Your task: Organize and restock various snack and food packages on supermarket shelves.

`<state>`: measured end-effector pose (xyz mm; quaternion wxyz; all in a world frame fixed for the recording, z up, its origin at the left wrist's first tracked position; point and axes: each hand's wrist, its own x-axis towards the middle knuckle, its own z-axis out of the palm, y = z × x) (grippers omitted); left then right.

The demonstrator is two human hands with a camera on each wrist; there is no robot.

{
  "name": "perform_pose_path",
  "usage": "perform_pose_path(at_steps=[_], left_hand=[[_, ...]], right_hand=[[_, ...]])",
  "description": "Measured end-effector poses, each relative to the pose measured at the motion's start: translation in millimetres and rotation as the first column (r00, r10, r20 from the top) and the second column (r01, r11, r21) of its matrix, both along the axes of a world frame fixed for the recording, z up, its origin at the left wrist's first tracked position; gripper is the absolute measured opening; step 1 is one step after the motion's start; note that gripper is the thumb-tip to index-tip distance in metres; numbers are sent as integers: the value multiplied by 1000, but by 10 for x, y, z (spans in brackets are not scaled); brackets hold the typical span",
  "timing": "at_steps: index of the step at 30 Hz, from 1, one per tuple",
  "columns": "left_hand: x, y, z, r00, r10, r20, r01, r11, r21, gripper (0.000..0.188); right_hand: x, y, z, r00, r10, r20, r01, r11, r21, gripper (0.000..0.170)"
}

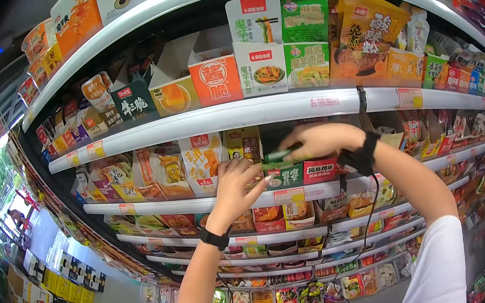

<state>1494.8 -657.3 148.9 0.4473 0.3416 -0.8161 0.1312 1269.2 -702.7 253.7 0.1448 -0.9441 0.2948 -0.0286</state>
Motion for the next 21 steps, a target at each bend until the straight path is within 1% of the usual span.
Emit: perform_pose_path(at_steps=[2,3,6,10,12,13,14,16,17,18,20,21], left_hand=[[-1,5,-1,1000,3,6,-3,1000,-1,19],[-1,16,3,1000,13,14,-14,1000,26,20],[5,29,18,1000,11,15,-12,999,36,19],[12,39,19,1000,18,15,-18,998,58,20],[8,24,11,1000,10,9,-10,999,47,20],[19,23,3,1000,0,5,0,999,33,20],[15,28,11,1000,-18,-10,19,998,55,21],[19,9,-23,1000,-14,-19,14,1000,15,21],[20,9,-25,999,-21,-29,21,1000,-4,21],[23,2,-41,999,-6,-31,6,1000,5,21],[26,-34,-71,998,-24,-50,23,999,-26,21],[23,-49,-81,998,-25,-62,22,999,-46,21]], right_hand=[[-81,65,-19,999,-29,26,27,995,101,37],[-82,123,0,999,-36,20,34,993,111,35],[-32,300,107,993,-108,-39,112,988,107,33],[-23,263,114,994,-105,-30,109,982,153,33],[-56,162,48,997,-68,48,58,981,185,33],[-47,155,30,994,-96,45,88,984,156,33],[-46,128,-21,992,-124,32,124,992,6,34],[11,115,-58,966,-253,58,257,965,-61,35],[86,149,-17,953,-291,85,295,955,-29,38],[64,16,-139,935,-342,91,350,932,-94,43],[217,93,8,866,-499,-26,500,865,46,52],[203,-24,-84,873,-487,-28,487,872,47,52]])
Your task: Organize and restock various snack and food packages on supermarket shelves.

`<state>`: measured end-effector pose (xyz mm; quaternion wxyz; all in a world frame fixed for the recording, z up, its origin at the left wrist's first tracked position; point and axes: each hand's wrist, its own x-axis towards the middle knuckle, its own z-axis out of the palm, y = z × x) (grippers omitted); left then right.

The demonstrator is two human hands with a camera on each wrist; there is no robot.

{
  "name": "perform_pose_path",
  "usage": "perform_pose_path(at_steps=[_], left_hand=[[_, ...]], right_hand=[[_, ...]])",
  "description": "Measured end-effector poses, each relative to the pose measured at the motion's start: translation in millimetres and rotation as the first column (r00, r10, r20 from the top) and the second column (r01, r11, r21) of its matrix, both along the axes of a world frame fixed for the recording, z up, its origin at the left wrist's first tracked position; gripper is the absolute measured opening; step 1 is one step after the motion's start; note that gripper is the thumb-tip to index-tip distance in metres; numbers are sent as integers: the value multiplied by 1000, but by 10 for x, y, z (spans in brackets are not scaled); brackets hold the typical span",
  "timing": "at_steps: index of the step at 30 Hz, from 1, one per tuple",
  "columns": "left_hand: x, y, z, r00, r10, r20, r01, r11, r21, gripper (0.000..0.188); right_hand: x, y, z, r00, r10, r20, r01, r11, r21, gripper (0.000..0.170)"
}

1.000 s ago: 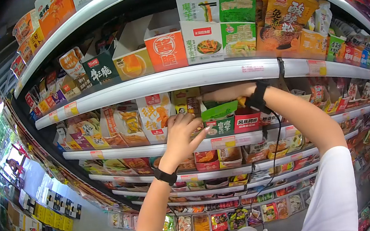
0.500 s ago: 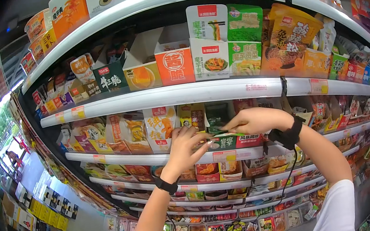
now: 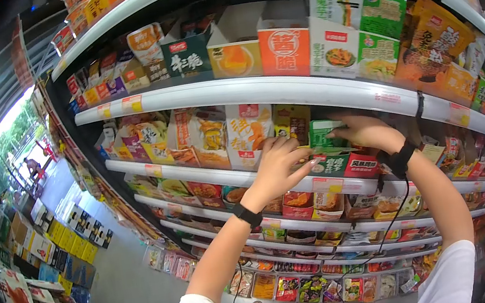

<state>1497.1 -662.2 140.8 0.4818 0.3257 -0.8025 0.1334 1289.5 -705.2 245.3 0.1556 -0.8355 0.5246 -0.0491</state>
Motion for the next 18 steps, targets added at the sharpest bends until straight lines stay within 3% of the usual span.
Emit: perform_pose_path(at_steps=[2,5,6,9,10,11,13,17,18], left_hand=[[2,32,27,1000,17,-5,-17,1000,14,21],[-11,22,5,999,8,-34,-9,1000,-7,20],[-11,9,-9,999,1,-33,-1,1000,3,21],[-8,22,-13,999,4,-46,-4,1000,7,20],[-6,17,-21,999,1,-47,-1,1000,2,20],[1,28,-13,999,-4,-46,4,1000,-3,20],[15,40,-5,999,-5,-43,5,1000,15,19],[9,26,-20,998,-13,-62,11,999,-33,19],[11,23,-25,997,-19,-72,16,999,-42,19]], right_hand=[[-122,-337,-271,995,92,25,-81,956,-282,57],[-107,-372,-266,982,111,152,-82,979,-188,59],[-135,-447,-337,988,110,111,-64,934,-352,57],[-181,-621,-394,985,144,93,-105,935,-338,55],[53,-123,-107,984,-39,172,53,996,-76,53],[52,-144,-146,985,-33,169,46,996,-72,53],[14,-203,-192,992,93,-87,-115,948,-296,52],[93,-130,-125,970,122,-208,-178,944,-276,48],[135,-122,-86,950,134,-283,-188,967,-173,46]])
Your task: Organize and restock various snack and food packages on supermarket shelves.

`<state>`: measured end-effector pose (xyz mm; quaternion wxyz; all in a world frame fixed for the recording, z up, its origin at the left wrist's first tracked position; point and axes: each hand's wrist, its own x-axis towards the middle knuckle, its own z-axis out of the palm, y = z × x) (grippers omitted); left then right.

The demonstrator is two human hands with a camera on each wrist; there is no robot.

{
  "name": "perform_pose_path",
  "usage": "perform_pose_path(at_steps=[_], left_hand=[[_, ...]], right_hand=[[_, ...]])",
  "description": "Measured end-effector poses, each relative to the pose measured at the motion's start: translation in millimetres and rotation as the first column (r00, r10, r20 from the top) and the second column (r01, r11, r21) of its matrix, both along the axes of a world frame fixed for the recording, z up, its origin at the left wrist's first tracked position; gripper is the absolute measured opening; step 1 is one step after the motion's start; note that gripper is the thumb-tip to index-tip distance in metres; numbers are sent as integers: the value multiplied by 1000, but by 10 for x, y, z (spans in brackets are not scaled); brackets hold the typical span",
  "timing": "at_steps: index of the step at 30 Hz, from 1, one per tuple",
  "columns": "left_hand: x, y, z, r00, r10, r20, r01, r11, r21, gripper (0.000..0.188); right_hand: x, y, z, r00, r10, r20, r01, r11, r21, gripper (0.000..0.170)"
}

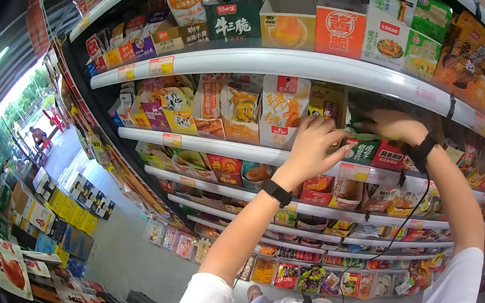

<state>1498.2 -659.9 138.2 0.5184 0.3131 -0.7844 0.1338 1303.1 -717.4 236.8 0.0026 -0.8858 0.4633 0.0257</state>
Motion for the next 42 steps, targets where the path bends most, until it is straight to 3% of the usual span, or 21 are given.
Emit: perform_pose_path(at_steps=[1,3,5,6,7,9,10,11,12,13,15,17,18,24,27,29,31,32,36,41,42], left_hand=[[3,-11,-11,1000,0,-3,0,1000,4,19],[11,-31,-27,999,-33,-15,32,999,-35,20],[21,-41,-54,1000,-20,-14,19,1000,-16,20],[19,-49,-57,999,-30,-14,29,999,-26,20],[20,-63,-65,999,-41,-11,41,998,-38,19],[8,-55,-79,999,-34,-19,33,999,-27,19],[-8,-63,-93,998,-40,-38,38,998,-39,19],[-9,-86,-110,998,-39,-54,36,998,-54,19],[-8,-98,-120,997,-44,-68,38,995,-92,19],[-1,-89,-112,996,-53,-68,48,996,-78,20],[6,-75,-107,996,-52,-72,49,998,-41,21],[26,-69,-103,995,-63,-76,59,997,-49,22],[31,-68,-106,993,-88,-79,84,995,-50,23],[112,-56,-127,995,-97,22,98,995,-10,32],[233,42,-145,997,-76,34,79,994,-77,40],[364,187,-177,989,-133,72,133,991,-1,49],[491,311,-212,984,-117,135,118,993,-3,56],[527,331,-247,981,-109,162,106,994,23,60],[603,330,-348,984,-61,168,57,998,24,61],[718,374,-312,977,-57,204,41,996,82,64],[718,372,-330,976,-47,212,28,995,93,65]], right_hand=[[37,6,12,996,-7,-89,14,996,89,47],[5,-38,-41,994,-11,-113,19,997,74,48],[25,-32,-49,973,220,-66,-217,975,50,48],[22,-15,8,987,77,-141,-63,993,100,48],[52,65,74,986,84,-142,-70,992,103,48],[86,212,95,994,-57,92,41,986,162,47],[-67,155,-33,977,2,215,0,1000,-11,49],[-4,349,75,945,-191,265,171,980,97,53],[-26,402,158,910,-381,165,330,904,270,55],[-301,240,36,913,-306,270,206,917,341,54],[-184,548,39,825,-140,547,-101,916,388,49],[-155,736,11,775,10,632,-259,917,304,40],[-136,787,-44,775,11,631,-259,917,302,40],[-118,678,-266,626,-88,775,-44,988,148,29],[-155,546,-344,627,-33,778,15,999,30,27],[-258,401,-444,618,-30,786,68,998,-15,25],[-293,285,-517,568,-52,821,133,991,-29,26],[-211,284,-571,475,26,880,136,985,-102,25],[-105,183,-620,390,-34,920,312,945,-97,26],[23,64,-665,316,16,949,310,943,-120,29],[-26,-3,-676,341,77,937,294,938,-184,30]])
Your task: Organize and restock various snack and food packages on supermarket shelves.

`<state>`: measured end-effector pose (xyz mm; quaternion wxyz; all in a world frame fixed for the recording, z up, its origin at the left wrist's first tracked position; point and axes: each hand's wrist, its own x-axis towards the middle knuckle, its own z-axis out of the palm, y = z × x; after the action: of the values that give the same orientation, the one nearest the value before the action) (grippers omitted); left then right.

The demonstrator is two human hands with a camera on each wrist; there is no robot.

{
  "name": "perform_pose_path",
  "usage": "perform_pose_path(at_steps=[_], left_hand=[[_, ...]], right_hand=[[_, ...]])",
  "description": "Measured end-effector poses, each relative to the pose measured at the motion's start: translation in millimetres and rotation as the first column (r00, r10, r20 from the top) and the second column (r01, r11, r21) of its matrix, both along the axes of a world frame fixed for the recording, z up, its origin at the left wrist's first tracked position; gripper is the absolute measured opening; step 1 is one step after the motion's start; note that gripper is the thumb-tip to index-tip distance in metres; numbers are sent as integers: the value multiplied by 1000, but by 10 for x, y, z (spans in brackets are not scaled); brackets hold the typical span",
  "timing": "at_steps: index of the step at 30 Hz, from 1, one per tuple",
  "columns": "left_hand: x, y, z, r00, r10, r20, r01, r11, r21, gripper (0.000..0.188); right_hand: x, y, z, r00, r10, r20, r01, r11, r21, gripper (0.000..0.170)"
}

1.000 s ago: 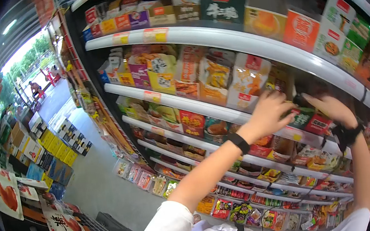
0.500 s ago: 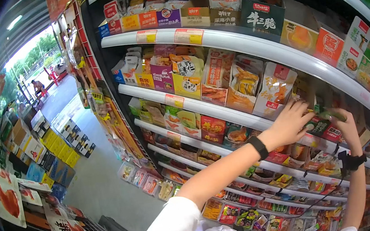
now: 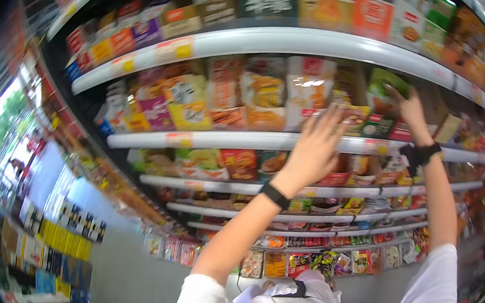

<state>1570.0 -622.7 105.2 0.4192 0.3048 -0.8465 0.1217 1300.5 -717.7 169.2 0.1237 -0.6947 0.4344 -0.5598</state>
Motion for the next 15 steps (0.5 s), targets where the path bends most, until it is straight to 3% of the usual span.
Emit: perform_pose_path(at_steps=[1,3,4,6,11,13,15], left_hand=[[1,-20,-28,1000,11,10,-11,1000,10,66],[1,-42,-58,998,32,59,-34,999,35,65],[-1,-46,-67,997,35,72,-38,999,32,64],[9,-38,-95,992,63,109,-66,997,27,57],[66,-5,-175,993,74,96,-76,997,15,50],[89,3,-220,994,57,97,-60,998,35,47],[92,30,-263,991,77,107,-83,995,54,46]], right_hand=[[-60,-27,25,999,11,-30,-12,998,-59,30],[1,112,151,983,-185,2,181,966,185,31],[-77,73,170,976,-218,5,213,960,182,31],[-181,-85,134,1000,23,-2,-22,982,186,32],[-165,-116,150,999,39,26,-42,992,118,33],[-76,81,285,994,52,-93,-24,960,280,34],[-77,69,283,989,150,2,-144,946,289,34]])
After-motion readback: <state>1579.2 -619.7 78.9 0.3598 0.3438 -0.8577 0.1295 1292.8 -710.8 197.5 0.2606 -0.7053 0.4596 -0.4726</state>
